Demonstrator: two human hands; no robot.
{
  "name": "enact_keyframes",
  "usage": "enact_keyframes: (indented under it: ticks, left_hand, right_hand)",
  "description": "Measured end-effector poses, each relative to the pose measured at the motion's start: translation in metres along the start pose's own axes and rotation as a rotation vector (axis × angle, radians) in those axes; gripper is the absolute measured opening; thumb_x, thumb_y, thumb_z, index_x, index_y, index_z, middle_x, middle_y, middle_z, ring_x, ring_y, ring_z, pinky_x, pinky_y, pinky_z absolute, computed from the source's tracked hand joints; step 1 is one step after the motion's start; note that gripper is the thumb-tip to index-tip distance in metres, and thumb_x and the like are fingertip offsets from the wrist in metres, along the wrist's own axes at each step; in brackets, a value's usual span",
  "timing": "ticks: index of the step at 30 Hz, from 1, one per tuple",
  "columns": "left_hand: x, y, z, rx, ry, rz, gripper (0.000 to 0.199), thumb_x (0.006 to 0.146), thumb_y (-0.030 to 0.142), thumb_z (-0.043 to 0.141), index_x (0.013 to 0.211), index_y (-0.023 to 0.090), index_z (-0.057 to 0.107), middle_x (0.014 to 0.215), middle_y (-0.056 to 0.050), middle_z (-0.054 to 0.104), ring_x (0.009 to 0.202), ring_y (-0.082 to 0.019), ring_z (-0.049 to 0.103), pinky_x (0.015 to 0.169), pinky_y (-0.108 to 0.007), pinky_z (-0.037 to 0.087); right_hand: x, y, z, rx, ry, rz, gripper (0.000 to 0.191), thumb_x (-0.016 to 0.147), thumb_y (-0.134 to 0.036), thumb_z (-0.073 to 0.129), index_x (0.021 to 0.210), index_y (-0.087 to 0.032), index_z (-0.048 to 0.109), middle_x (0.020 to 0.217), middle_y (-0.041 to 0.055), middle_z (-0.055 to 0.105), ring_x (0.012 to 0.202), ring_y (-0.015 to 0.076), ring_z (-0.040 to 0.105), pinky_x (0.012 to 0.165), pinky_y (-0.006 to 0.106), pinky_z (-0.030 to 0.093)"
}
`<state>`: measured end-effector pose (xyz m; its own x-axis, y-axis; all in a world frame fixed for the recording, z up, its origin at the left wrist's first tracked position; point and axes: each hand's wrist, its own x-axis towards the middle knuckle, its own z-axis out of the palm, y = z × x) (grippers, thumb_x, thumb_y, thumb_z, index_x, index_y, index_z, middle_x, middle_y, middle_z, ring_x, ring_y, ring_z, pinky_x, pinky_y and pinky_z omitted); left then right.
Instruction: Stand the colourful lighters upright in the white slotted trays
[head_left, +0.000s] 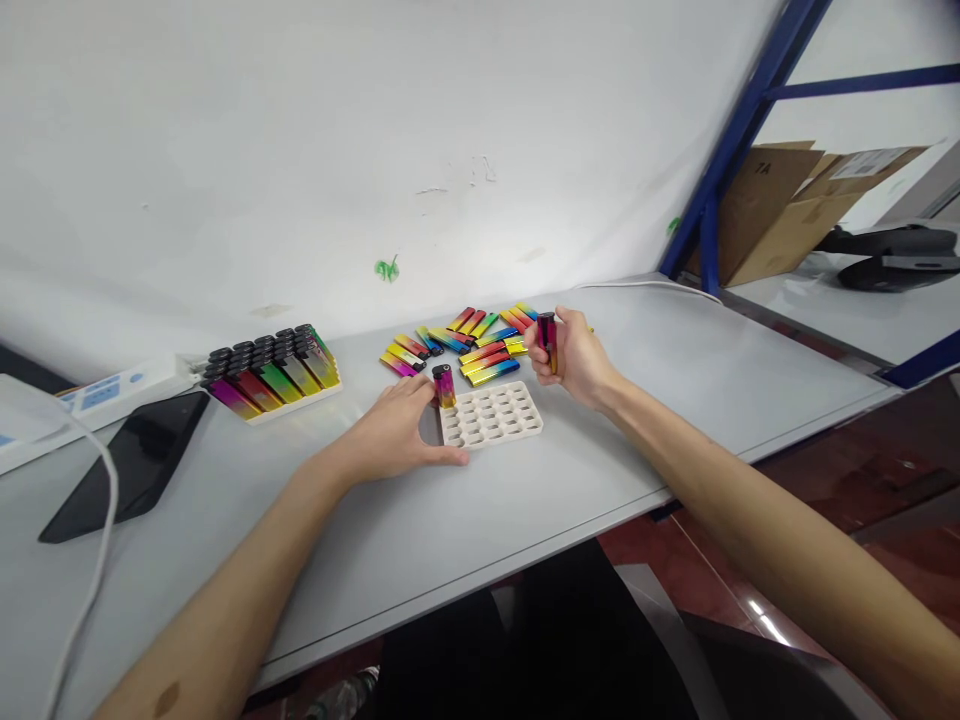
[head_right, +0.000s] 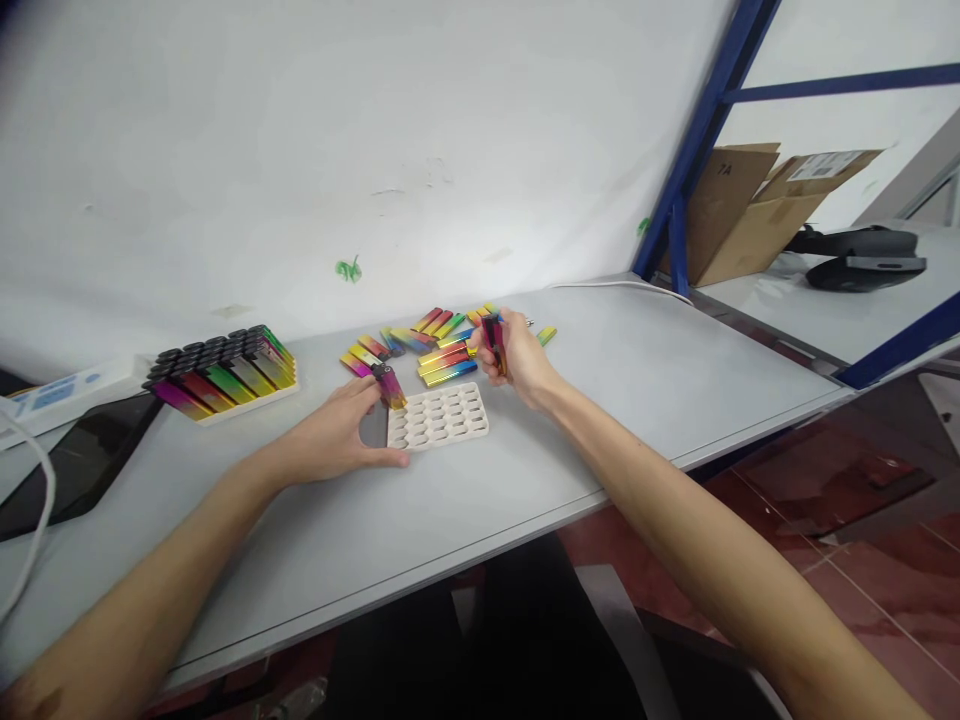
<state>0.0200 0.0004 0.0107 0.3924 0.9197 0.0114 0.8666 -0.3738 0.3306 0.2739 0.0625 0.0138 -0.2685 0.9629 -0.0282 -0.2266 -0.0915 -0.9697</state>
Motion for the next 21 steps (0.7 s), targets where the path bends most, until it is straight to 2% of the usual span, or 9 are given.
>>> enact_keyframes:
  ticks: [3,5,7,9,13,17,21]
  left_hand:
    - [0.0,0.001,0.001,-0.024,-0.002,0.016,0.072,0.058,0.079,0.072,0.097,0.021,0.059,0.11,-0.012,0.06,0.107,-0.037,0.055,0.094,-0.05,0.046]
    - [0.0,0.004,0.003,-0.06,-0.017,0.052,0.072,0.058,0.077,0.074,0.101,0.021,0.059,0.112,-0.011,0.06,0.106,-0.035,0.055,0.093,-0.048,0.047]
    - [0.0,0.008,0.006,-0.112,-0.035,0.088,0.067,0.064,0.074,0.072,0.105,0.021,0.06,0.111,-0.01,0.06,0.103,-0.032,0.056,0.09,-0.046,0.048]
    - [0.0,0.013,0.008,-0.149,-0.035,0.085,0.059,0.073,0.072,0.066,0.104,0.022,0.06,0.107,-0.008,0.061,0.098,-0.029,0.056,0.086,-0.044,0.048]
    - [0.002,0.017,0.014,-0.155,0.045,0.027,0.046,0.086,0.068,0.055,0.09,0.022,0.057,0.093,-0.005,0.059,0.086,-0.025,0.057,0.077,-0.04,0.047]
    - [0.005,0.016,0.016,-0.159,0.09,0.045,0.037,0.09,0.058,0.053,0.088,0.022,0.056,0.088,-0.004,0.058,0.081,-0.022,0.056,0.072,-0.038,0.046]
    - [0.006,0.016,0.017,-0.174,0.089,0.061,0.032,0.091,0.053,0.053,0.088,0.022,0.058,0.09,-0.004,0.06,0.082,-0.022,0.057,0.074,-0.038,0.046]
  right_hand:
    - [0.001,0.005,0.0,-0.006,-0.046,-0.061,0.031,0.096,-0.044,0.045,0.082,-0.02,0.059,0.072,0.0004,0.055,0.064,0.0133,0.055,0.061,0.027,0.05]
    - [0.001,0.008,-0.001,-0.123,-0.117,-0.14,0.026,0.091,-0.044,0.059,0.083,-0.019,0.061,0.078,0.0005,0.06,0.073,0.0136,0.058,0.075,0.029,0.052]
    - [-0.001,0.01,-0.002,-0.255,-0.211,-0.231,0.025,0.087,-0.043,0.068,0.084,-0.019,0.063,0.078,-0.0002,0.064,0.075,0.0132,0.059,0.081,0.03,0.05]
    - [-0.003,0.01,-0.001,-0.318,-0.276,-0.27,0.025,0.085,-0.042,0.072,0.086,-0.018,0.064,0.078,0.0,0.067,0.076,0.0135,0.061,0.08,0.03,0.049]
    - [-0.006,0.014,0.006,-0.303,-0.294,-0.275,0.024,0.081,-0.039,0.076,0.089,-0.018,0.067,0.087,0.0026,0.071,0.08,0.0153,0.065,0.076,0.03,0.052]
    - [-0.006,0.022,0.012,-0.405,-0.306,-0.326,0.021,0.079,-0.035,0.078,0.09,-0.019,0.068,0.084,0.0016,0.07,0.078,0.0166,0.065,0.075,0.032,0.051]
    - [-0.009,0.024,0.015,-0.605,-0.322,-0.371,0.023,0.08,-0.04,0.077,0.087,-0.02,0.068,0.079,0.0004,0.067,0.072,0.0165,0.059,0.07,0.032,0.047]
